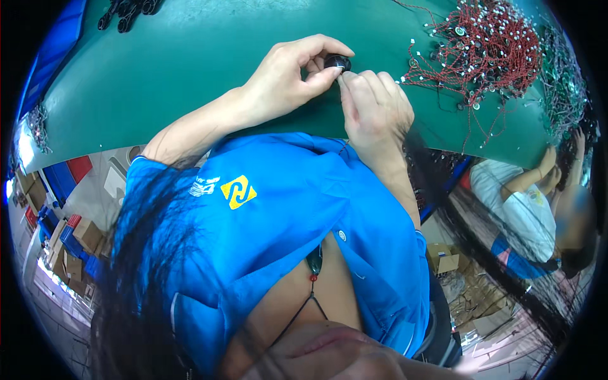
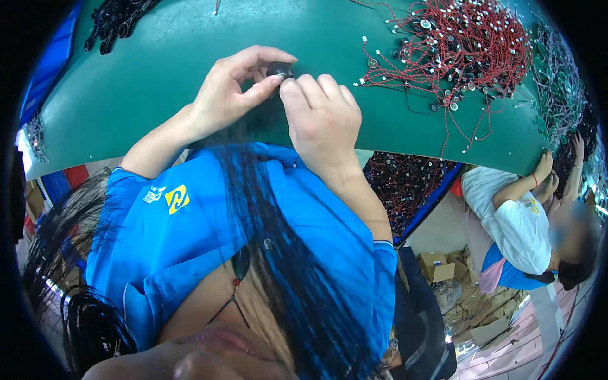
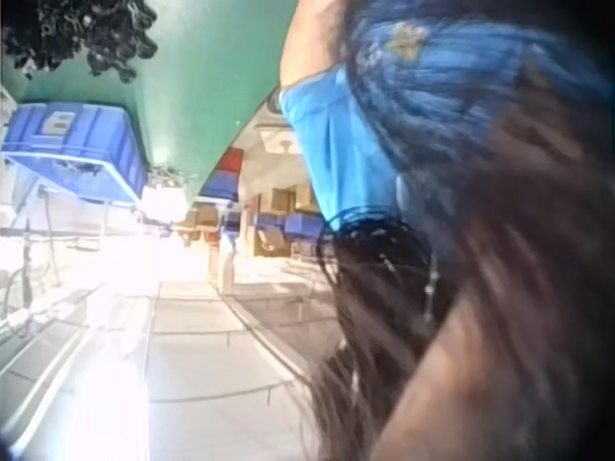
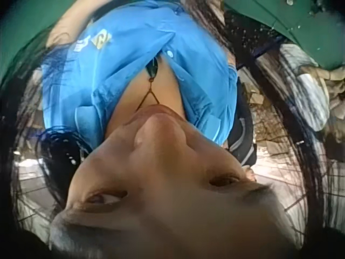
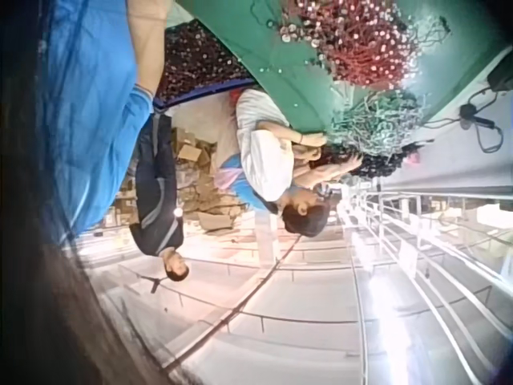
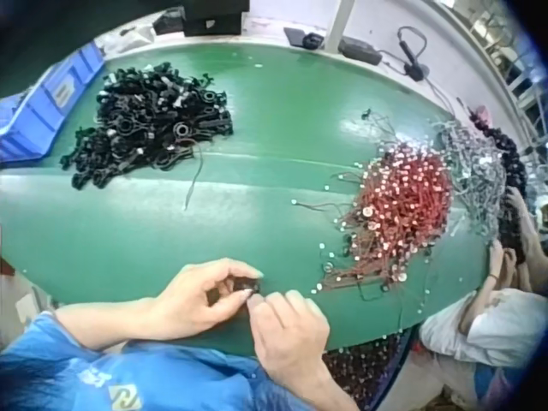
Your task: Assembling small black electronic components onto red and green wired strands.
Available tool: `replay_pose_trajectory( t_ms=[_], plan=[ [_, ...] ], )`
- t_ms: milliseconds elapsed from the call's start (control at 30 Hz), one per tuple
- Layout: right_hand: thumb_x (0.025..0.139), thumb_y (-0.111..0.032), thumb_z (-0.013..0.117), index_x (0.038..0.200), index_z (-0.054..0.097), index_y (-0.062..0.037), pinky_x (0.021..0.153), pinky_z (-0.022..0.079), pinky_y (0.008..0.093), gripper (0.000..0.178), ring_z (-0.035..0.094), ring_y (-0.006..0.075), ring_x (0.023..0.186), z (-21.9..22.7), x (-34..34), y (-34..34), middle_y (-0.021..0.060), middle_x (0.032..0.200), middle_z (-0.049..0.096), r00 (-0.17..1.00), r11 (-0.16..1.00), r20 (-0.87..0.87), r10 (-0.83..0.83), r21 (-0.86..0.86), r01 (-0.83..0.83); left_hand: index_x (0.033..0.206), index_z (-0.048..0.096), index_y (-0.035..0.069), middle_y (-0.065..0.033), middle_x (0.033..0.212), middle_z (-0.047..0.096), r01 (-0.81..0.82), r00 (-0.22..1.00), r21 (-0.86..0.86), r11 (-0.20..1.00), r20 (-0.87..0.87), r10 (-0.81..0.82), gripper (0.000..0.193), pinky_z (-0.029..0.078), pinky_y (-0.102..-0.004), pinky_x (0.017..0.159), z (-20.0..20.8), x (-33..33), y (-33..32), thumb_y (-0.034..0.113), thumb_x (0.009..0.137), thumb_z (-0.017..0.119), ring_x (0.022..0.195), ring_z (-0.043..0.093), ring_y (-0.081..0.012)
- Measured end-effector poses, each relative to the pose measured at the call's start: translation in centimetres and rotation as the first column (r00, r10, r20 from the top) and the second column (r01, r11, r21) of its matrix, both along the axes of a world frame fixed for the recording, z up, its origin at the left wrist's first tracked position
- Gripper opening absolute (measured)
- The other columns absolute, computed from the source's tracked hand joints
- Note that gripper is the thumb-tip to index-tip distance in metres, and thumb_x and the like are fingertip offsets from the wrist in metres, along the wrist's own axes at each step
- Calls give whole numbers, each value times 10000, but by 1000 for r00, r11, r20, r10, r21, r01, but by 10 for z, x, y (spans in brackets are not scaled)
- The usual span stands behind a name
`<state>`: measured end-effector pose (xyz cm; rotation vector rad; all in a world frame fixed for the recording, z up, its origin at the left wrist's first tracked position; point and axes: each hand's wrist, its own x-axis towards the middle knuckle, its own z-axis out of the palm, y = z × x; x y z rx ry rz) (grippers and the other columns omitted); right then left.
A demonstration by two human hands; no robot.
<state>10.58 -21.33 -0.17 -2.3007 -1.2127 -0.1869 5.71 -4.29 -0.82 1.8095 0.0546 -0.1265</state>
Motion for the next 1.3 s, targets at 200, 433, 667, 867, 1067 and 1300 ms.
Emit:
replay_pose_trajectory(
  t_ms=[200, 433, 667, 867, 1067, 1300],
  plan=[
    [711, -87, 620, 881, 581, -98, 564, 407, 337, 174, 528, 197, 696, -5, -1, 5, 21, 758, 529, 998, 998, -11, 59, -2, -59, 1127, 588, 3, -27, 945, 618, -59, 994, -143, 988, -103, 45, 238, 483, -211, 714, -7, -6, 5, 80, 902, 589, 784, 559, -51],
    [780, -99, 631, 879, 580, -85, 567, 409, 346, 113, 540, 211, 673, 2, 1, -1, 35, 738, 532, 1000, 1000, -10, 15, 10, -15, 1166, 585, 38, -40, 954, 628, 11, 991, -160, 987, -130, -32, 295, 488, -233, 710, 5, 0, 5, 85, 877, 620, 785, 572, -81],
    [838, -120, 664, 862, 635, -42, 585, 481, 343, 87, 622, 261, 653, 53, -5, -115, 107, 778, 641, 807, 799, -93, -584, -238, 551, 1062, 565, 26, -140, 1018, 532, -570, 802, 724, 388, 592, 75, 367, 437, -385, 821, -9, 26, 92, 69, 724, 703, 966, 510, -324],
    [867, -198, 634, 922, 641, -76, 661, 485, 341, 134, 624, 246, 735, 67, 9, -184, 82, 852, 663, 607, 406, 280, -744, -531, 743, 983, 600, 21, -129, 905, 499, -601, 799, 785, 152, 594, 93, 344, 438, -383, 756, -8, 47, 121, 143, 694, 741, 876, 508, -303],
    [846, -111, 648, 951, 674, -59, 738, 497, 308, 120, 637, 220, 812, 32, 55, -38, 90, 890, 661, 914, 909, -140, -382, 121, 398, 931, 630, 32, -128, 896, 489, -617, 786, 764, 187, 607, 112, 269, 423, -377, 736, -14, 52, 125, 122, 698, 730, 852, 496, -297],
    [855, -187, 603, 915, 635, -61, 689, 473, 376, 143, 597, 291, 740, -6, 109, 116, 99, 767, 619, 997, 988, 83, 6, 153, -18, 960, 652, 82, -108, 904, 505, -596, 792, 735, 322, 604, 89, 280, 433, -360, 750, -14, 53, 112, 25, 688, 683, 859, 492, -281]
  ],
)
